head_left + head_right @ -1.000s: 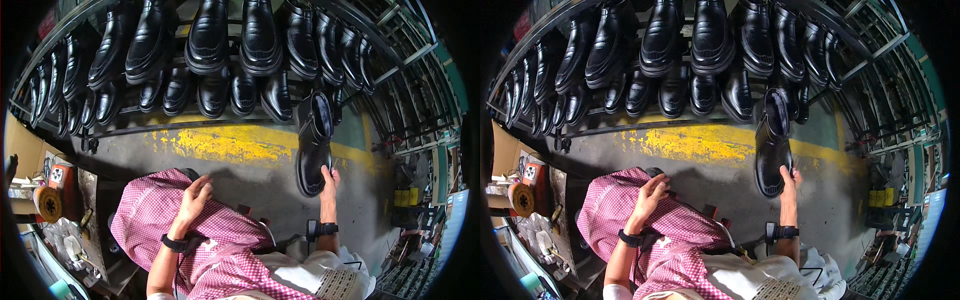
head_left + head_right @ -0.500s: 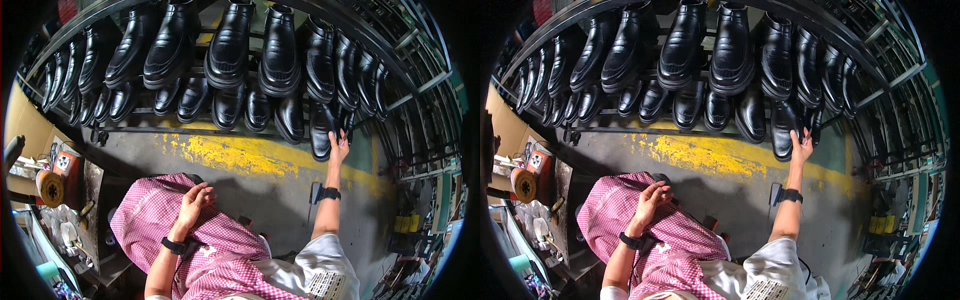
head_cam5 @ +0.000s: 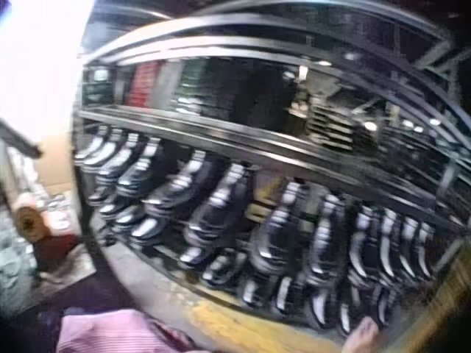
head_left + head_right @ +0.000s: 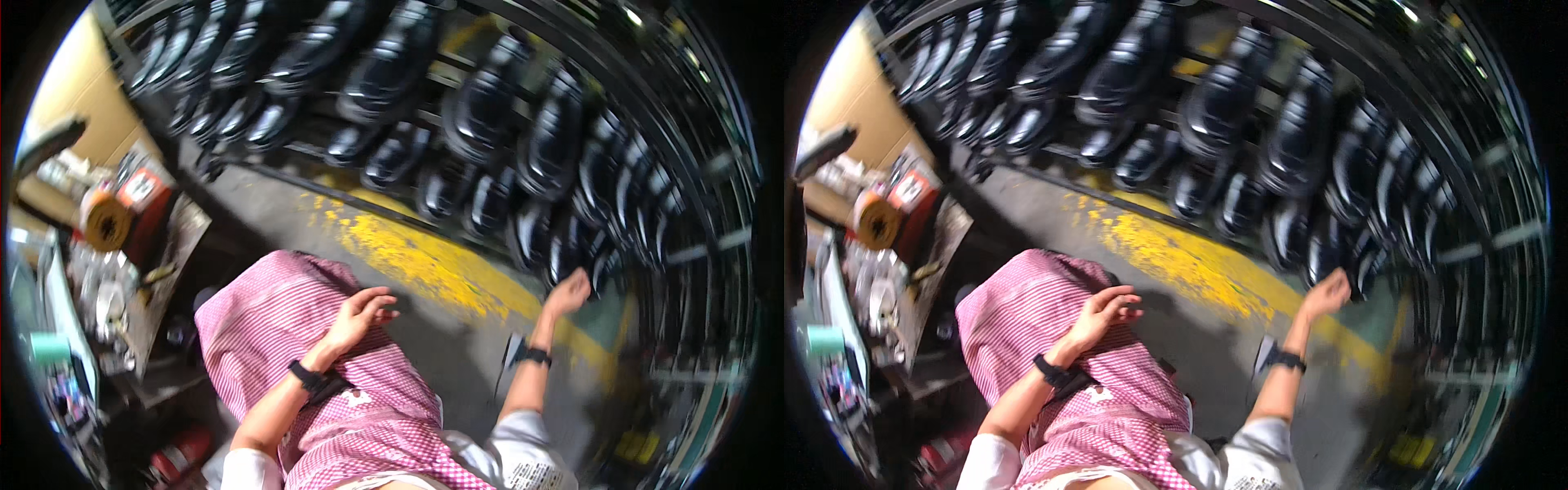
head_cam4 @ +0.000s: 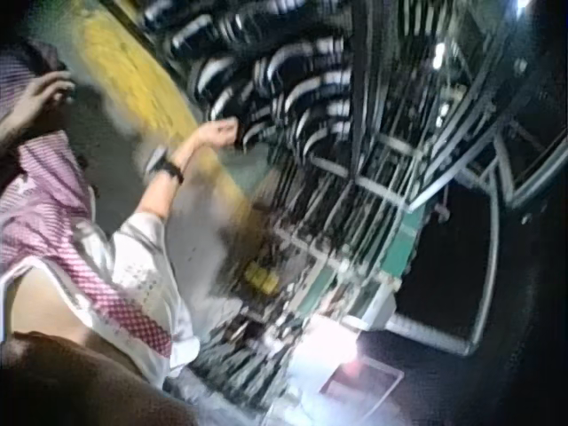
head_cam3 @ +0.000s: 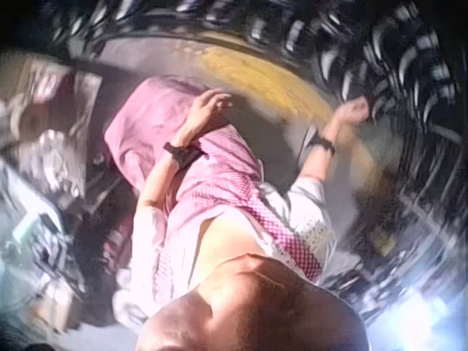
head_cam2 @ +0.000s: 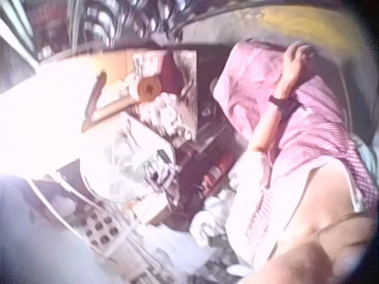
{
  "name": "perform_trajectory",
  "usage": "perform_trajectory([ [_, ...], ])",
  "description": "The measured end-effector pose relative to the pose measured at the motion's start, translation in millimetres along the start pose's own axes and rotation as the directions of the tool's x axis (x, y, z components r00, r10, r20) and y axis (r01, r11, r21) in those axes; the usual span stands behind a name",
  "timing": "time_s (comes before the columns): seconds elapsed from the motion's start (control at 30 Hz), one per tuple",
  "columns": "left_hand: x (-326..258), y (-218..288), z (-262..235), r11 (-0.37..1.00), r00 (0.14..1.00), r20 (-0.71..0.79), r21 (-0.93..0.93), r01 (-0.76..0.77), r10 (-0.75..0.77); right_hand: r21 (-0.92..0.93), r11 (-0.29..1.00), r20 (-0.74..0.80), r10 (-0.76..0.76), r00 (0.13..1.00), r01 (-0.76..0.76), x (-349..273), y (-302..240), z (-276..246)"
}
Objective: Trim loose threads from finished black boots using small snips.
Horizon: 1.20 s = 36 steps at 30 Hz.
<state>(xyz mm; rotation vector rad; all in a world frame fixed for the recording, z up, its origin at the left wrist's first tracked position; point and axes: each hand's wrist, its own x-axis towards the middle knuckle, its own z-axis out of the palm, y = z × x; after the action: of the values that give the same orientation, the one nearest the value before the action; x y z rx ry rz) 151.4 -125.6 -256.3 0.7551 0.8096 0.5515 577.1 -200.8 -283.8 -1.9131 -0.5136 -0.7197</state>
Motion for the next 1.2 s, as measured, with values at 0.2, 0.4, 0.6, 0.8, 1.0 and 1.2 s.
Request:
perform_trajectory([
  [0.2,-34.0,22.2,-23.2,0.959,0.971,-0.096,-0.161,-0.231,0.218,0.282,0.904,0.56,0.118,0.82,-0.322,-131.1,-80.2,-27.9],
  [0.4,-102.6,53.7,-100.3,0.812,0.713,-0.414,0.128,-0.57,0.566,0.323,0.825,0.863,-0.057,0.502,-0.463,-197.1,-132.4,1.0],
  [0.6,-161.4,34.2,-168.2,0.795,0.496,-0.66,0.271,-0.542,0.564,0.258,0.8,0.966,-0.198,0.167,-0.542,-224.5,-250.1,29.5],
  [0.8,-160.1,-2.4,-192.8,0.795,0.441,-0.662,0.478,-0.373,0.606,0.227,0.783,0.965,-0.263,0.024,-0.579,-261.9,-324.6,108.3],
  [1.0,-168.5,3.5,-193.2,0.802,0.423,-0.684,0.467,-0.373,0.594,0.385,0.499,0.869,0.086,0.487,-0.777,-264.3,-379.8,145.1],
  [1.2,-165.9,3.4,-202.4,0.798,0.412,-0.685,0.497,-0.34,0.601,0.635,0.137,0.721,0.248,0.647,-0.76,-218.9,-441.8,151.0],
])
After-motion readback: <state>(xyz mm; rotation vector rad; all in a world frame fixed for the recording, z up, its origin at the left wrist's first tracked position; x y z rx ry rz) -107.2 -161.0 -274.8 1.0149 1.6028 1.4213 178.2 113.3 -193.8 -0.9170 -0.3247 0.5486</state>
